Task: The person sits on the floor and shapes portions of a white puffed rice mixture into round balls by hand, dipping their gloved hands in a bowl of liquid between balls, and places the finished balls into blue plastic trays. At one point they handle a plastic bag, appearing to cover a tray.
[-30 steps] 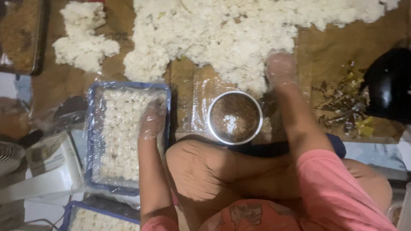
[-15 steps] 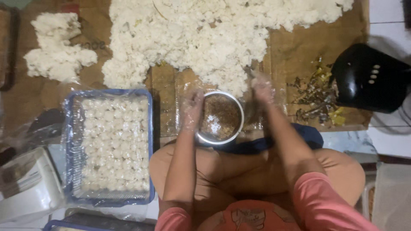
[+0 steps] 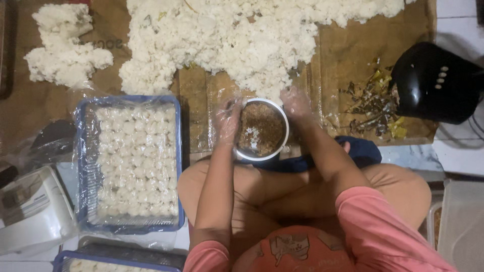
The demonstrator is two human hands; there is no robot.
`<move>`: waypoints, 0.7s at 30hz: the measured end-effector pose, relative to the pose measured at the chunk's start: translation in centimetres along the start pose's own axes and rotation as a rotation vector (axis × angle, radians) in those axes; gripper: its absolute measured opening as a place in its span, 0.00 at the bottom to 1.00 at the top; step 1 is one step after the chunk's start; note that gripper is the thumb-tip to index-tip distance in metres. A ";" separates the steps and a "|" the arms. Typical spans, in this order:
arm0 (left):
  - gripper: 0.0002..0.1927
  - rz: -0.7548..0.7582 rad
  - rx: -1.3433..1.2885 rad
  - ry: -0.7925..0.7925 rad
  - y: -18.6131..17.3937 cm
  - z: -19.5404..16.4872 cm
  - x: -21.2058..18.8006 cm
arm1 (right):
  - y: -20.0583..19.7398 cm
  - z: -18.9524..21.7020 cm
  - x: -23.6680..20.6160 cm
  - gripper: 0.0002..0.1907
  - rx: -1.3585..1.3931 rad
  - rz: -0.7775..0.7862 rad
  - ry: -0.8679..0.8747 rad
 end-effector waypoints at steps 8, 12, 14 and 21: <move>0.16 0.094 -0.491 -0.373 -0.1 2.7 0.7 | -0.9 -3.1 2.6 0.10 -0.130 0.241 0.067; 0.22 0.268 -0.637 -0.445 0.6 2.2 0.6 | -3.4 3.9 0.2 0.10 0.001 -0.048 -0.194; 0.30 0.247 -0.601 -0.511 0.8 1.8 0.4 | -4.7 9.3 -2.4 0.10 0.230 -0.089 -0.315; 0.40 0.248 -0.707 -0.524 1.0 1.5 0.6 | -9.6 16.3 -2.4 0.15 0.287 -0.024 -0.332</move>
Point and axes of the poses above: each hand's wrist, its own x-axis towards the middle knuckle, its own y-axis out of the palm, z = x × y, the point moved 2 cm from there along x, towards the middle knuckle, and after that the axes turned 3 degrees about z, right-handed, at the moved point
